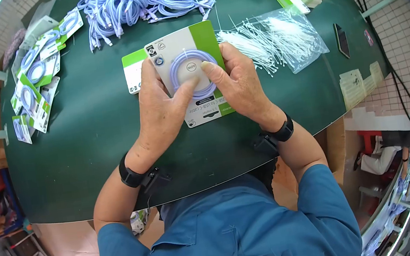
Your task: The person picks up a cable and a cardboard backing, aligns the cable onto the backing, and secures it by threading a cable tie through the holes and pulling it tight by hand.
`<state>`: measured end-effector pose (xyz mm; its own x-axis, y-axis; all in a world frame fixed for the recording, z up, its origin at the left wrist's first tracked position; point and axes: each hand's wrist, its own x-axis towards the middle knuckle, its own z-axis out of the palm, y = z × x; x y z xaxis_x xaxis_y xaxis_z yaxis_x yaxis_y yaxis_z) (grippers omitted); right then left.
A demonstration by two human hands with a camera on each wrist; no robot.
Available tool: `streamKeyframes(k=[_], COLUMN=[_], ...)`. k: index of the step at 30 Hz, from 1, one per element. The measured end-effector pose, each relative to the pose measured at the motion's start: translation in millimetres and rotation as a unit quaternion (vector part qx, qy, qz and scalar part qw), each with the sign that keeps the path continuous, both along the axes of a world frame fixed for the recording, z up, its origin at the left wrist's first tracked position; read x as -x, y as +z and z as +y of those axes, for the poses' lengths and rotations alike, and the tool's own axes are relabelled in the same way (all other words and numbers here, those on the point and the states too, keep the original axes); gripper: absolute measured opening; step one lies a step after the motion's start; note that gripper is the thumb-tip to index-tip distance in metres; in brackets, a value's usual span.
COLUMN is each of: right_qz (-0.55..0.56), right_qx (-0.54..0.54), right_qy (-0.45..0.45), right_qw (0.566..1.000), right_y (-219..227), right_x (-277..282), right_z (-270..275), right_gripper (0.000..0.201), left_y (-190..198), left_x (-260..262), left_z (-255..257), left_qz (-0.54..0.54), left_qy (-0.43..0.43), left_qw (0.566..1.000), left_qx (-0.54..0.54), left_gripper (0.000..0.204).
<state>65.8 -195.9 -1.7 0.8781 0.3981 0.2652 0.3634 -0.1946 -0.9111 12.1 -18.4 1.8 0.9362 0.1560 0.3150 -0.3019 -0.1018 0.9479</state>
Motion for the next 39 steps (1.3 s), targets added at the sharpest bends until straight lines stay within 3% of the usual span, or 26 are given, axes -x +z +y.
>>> streamKeyframes(k=[3, 10, 15, 16, 19, 20, 21, 22, 23, 27, 30, 35, 39], right_qz=[-0.011, 0.089, 0.061, 0.076, 0.112, 0.109, 0.107, 0.105, 0.108, 0.097, 0.078, 0.078, 0.064], right_qx=[-0.020, -0.023, -0.043, -0.064, -0.100, -0.096, -0.095, -0.096, -0.099, -0.108, -0.165, -0.166, -0.090], right_qy=[-0.020, 0.014, 0.035, 0.033, 0.028, 0.018, 0.006, -0.008, -0.010, -0.018, -0.015, -0.021, -0.051], right_qw=[1.000, 0.996, 0.997, 0.995, 0.988, 0.989, 0.990, 0.990, 0.989, 0.989, 0.983, 0.983, 0.993], right_y=[-2, -2, 0, 0, 2, 2, 2, 1, 1, 3, 2, 4, -3], right_x=[2, -3, -5, -5, -5, -6, -6, -7, -7, -3, 0, 1, 1], right_z=[0, -3, -2, -2, -4, -4, -4, -4, -4, -2, 5, 9, 7], right_gripper=[0.025, 0.024, 0.026, 0.026, 0.027, 0.027, 0.027, 0.026, 0.026, 0.027, 0.024, 0.025, 0.026], left_y=[-3, 5, 4, 5, 15, 16, 17, 17, 17, 9, 5, 0, -5], left_x=[-1, 2, 2, 2, 4, 6, 8, 9, 9, 14, 10, 9, 7], left_z=[1, 6, 7, 3, -20, -18, -12, -5, -1, -2, 0, -4, -8], left_qz=[0.034, 0.080, 0.115, 0.107, -0.050, -0.048, -0.097, -0.144, -0.188, -0.238, -0.271, -0.285, -0.286], left_qy=[-0.023, -0.046, -0.055, -0.050, 0.058, 0.060, 0.100, 0.135, 0.164, 0.066, 0.076, 0.077, 0.072], left_qw=[0.997, 0.994, 0.984, 0.984, 0.989, 0.988, 0.990, 0.966, 0.915, 0.887, 0.852, 0.806, 0.801], left_qx=[0.058, 0.062, 0.124, 0.131, 0.128, 0.132, -0.018, -0.169, -0.318, -0.391, -0.442, -0.513, -0.521], left_gripper=[0.031, 0.033, 0.038, 0.038, 0.052, 0.052, 0.054, 0.055, 0.057, 0.045, 0.035, 0.026, 0.026])
